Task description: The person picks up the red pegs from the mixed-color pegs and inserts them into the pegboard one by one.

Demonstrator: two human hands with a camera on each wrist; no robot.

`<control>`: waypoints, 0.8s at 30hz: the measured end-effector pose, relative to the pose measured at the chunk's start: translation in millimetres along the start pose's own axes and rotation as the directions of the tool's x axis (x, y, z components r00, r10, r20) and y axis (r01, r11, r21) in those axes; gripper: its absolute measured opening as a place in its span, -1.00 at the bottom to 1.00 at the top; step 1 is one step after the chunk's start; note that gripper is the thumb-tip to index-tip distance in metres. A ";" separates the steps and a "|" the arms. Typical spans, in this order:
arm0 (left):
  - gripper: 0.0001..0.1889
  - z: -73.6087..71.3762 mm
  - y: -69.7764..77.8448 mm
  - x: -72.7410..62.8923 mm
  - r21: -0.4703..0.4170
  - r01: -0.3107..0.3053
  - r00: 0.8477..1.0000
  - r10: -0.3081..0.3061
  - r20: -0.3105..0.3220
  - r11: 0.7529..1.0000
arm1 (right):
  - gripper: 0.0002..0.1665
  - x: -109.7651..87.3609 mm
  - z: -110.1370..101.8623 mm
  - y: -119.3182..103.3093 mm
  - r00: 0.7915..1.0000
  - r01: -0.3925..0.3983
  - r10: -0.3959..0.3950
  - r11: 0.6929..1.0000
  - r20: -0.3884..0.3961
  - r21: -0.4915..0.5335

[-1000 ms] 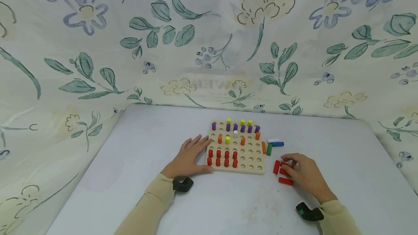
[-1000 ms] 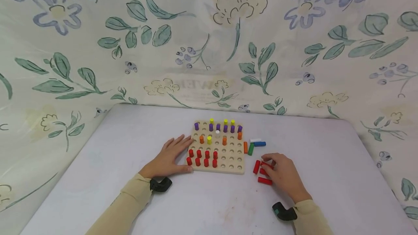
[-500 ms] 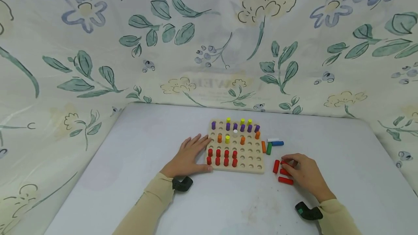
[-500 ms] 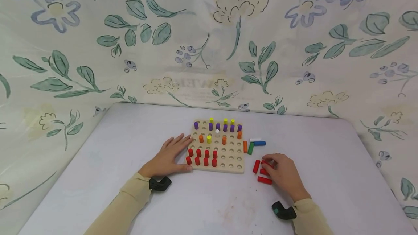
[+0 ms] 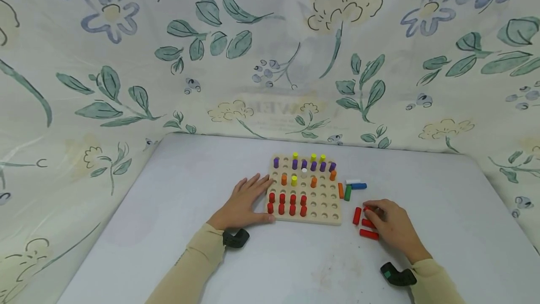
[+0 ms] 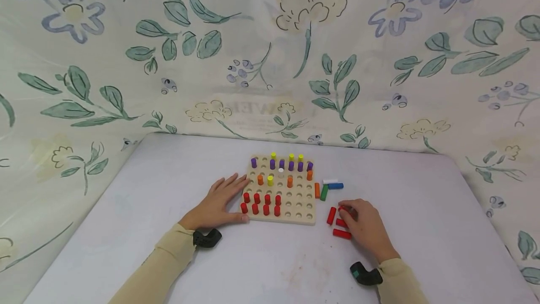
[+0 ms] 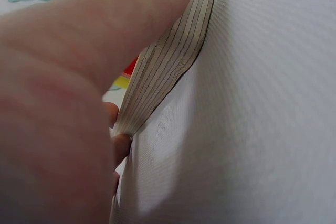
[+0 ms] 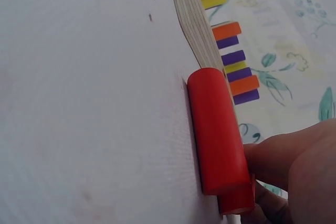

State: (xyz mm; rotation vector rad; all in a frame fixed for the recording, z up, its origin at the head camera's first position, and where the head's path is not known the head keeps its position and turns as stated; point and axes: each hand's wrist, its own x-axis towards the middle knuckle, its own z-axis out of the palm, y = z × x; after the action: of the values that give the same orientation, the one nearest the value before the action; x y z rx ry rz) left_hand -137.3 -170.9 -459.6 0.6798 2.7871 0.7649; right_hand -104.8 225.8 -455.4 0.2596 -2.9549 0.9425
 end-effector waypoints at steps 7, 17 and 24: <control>0.06 0.3 0.3 0.5 0.009 0.002 1.000 -0.002 0.005 1.000 | -0.69 -1.7 0.6 -2.3 1.000 -0.006 0.006 1.000 -0.014 0.018; 0.06 -0.4 0.6 0.3 0.006 0.008 1.000 -0.008 0.005 1.000 | -0.71 -1.0 2.1 -5.2 0.997 0.046 -0.044 0.999 -0.070 0.025; 0.07 1.1 -1.0 0.1 0.012 0.000 1.000 0.000 0.000 1.000 | -0.72 -2.0 3.4 -5.6 0.991 0.065 -0.060 0.997 -0.123 0.034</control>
State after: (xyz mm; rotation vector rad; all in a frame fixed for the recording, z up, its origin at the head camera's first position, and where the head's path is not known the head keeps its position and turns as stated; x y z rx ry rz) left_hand -137.5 -171.1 -461.2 0.6815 2.7937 0.7488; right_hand -101.9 219.7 -455.1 0.2831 -2.8035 0.9712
